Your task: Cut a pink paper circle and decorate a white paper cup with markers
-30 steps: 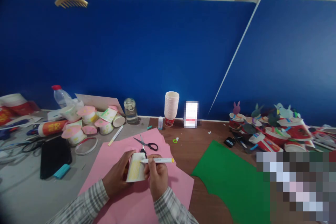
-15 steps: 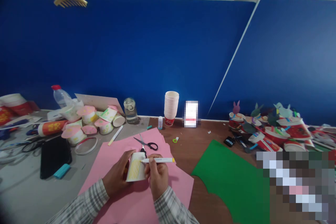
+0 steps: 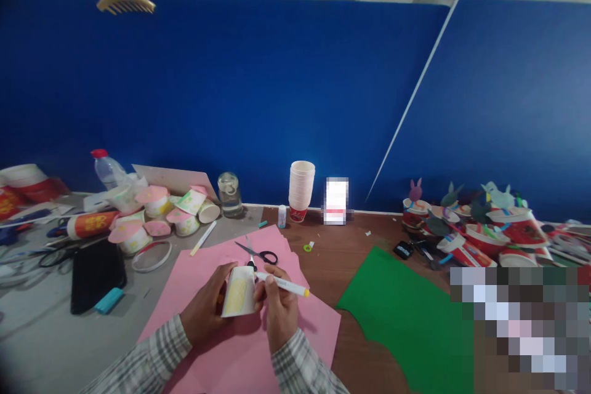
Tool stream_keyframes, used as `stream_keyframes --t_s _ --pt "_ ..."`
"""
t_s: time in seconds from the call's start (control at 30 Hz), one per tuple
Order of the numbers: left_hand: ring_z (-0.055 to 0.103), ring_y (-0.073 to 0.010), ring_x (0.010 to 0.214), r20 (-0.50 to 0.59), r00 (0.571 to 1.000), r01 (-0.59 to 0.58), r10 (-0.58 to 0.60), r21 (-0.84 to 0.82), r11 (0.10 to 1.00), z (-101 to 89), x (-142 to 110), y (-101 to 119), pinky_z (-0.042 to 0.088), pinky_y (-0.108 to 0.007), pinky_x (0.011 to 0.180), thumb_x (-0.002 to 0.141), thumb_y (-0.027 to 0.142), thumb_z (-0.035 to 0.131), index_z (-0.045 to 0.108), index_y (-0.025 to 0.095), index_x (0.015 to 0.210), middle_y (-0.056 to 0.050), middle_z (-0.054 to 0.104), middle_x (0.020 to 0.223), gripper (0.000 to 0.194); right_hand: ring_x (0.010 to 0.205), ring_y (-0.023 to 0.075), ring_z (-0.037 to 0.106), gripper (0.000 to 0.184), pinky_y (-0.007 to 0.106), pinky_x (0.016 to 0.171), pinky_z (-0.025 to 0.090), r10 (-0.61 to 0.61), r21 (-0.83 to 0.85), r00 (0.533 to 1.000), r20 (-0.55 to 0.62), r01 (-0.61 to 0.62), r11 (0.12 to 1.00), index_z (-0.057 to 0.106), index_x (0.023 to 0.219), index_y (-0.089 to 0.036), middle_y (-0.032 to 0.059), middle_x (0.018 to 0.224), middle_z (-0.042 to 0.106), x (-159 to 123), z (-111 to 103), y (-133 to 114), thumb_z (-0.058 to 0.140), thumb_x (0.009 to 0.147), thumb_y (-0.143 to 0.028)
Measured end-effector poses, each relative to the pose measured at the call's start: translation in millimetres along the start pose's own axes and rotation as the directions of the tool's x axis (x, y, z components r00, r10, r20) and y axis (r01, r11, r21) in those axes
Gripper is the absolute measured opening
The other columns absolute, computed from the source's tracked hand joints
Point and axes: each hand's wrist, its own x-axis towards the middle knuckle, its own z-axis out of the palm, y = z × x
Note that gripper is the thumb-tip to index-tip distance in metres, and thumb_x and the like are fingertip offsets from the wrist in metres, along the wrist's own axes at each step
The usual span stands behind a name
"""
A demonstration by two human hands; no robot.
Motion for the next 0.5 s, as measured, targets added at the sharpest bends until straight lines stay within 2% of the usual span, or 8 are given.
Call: stream_keyframes --t_s 0.13,0.27,0.37,0.43,0.5 --pt "0.06 -0.0219 0.066 -0.042 0.998 -0.037 0.038 0.031 0.999 -1.4 0 0 0.053 -0.032 0.053 0.051 0.031 0.076 0.035 0.031 0.114 -0.002 0.059 0.101 0.075 0.028 0.0137 0.046 0.037 0.021 0.029 0.039 -0.001 -0.073 1.0 -0.009 0.001 0.997 0.064 0.088 -0.017 -0.0035 0.036 0.059 -3 -3 -2 0.063 0.066 -0.046" --pt "0.06 -0.0243 0.072 -0.073 0.996 -0.054 0.057 0.053 0.997 -0.9 1 -3 0.054 -0.035 0.058 0.051 0.031 0.076 0.037 0.031 0.112 -0.002 0.058 0.1 0.072 0.035 0.0165 0.051 0.031 0.025 0.035 0.042 -0.044 -0.107 0.996 0.077 0.052 0.993 0.068 0.086 -0.018 -0.0009 0.045 0.062 -6 -7 2 0.06 0.07 -0.043" --pt "0.06 -0.0261 0.076 -0.086 0.992 -0.083 0.088 0.061 0.995 -0.1 2 -6 0.054 -0.036 0.063 0.052 0.032 0.076 0.038 0.031 0.112 -0.003 0.058 0.101 0.071 0.042 0.0194 0.054 0.036 0.03 0.04 0.047 -0.099 -0.111 0.99 0.101 0.111 0.988 0.071 0.087 -0.02 0.0024 0.055 0.065 -6 -10 6 0.05 0.075 -0.047" --pt "0.06 -0.0262 0.075 -0.075 0.993 -0.084 0.089 0.064 0.994 -0.2 2 -6 0.054 -0.036 0.062 0.053 0.034 0.076 0.037 0.03 0.112 -0.004 0.059 0.1 0.071 0.044 0.0198 0.055 0.037 0.03 0.042 0.047 -0.115 -0.141 0.99 0.088 0.126 0.982 0.073 0.082 -0.02 0.0033 0.056 0.065 -6 -11 8 0.05 0.075 -0.048" --pt "0.061 -0.0259 0.073 -0.061 0.995 -0.077 0.082 0.073 0.994 -0.8 2 -6 0.054 -0.035 0.059 0.052 0.035 0.075 0.037 0.029 0.113 -0.003 0.059 0.099 0.072 0.041 0.0181 0.053 0.034 0.027 0.038 0.045 -0.08 -0.161 0.994 0.07 0.09 0.983 0.073 0.074 -0.019 0.0019 0.049 0.063 -6 -11 9 0.055 0.072 -0.047"
